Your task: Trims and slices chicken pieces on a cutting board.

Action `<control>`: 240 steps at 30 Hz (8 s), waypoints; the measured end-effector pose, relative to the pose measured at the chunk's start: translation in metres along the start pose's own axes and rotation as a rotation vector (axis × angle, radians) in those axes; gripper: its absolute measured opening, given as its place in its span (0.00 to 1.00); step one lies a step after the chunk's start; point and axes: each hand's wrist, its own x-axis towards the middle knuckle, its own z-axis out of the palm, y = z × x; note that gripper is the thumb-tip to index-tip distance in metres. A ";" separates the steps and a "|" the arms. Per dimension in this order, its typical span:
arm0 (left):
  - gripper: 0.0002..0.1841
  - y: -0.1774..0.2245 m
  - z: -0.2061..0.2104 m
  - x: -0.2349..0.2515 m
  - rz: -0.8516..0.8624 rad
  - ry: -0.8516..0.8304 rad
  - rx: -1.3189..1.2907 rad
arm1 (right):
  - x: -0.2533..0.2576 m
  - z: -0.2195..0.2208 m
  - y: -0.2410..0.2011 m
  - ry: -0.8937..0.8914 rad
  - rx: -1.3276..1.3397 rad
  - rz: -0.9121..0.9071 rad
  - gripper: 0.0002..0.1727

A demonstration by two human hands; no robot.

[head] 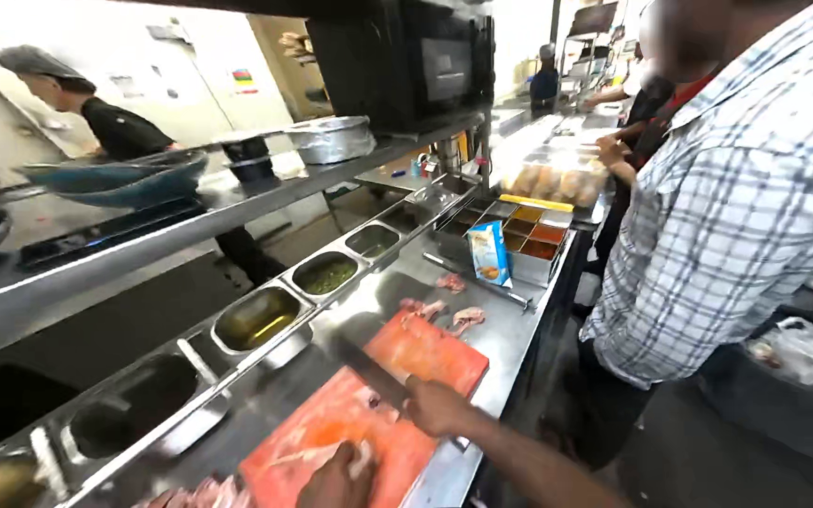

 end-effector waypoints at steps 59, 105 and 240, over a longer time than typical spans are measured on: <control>0.18 -0.069 0.066 -0.049 -0.201 0.321 0.005 | -0.008 0.015 -0.081 0.013 -0.226 -0.231 0.15; 0.21 -0.128 0.002 -0.139 -0.050 0.636 -0.671 | 0.051 0.061 -0.067 -0.261 -0.726 -0.281 0.22; 0.13 -0.072 0.087 -0.113 0.042 0.734 -0.637 | -0.071 0.079 -0.116 0.525 -0.332 -0.733 0.15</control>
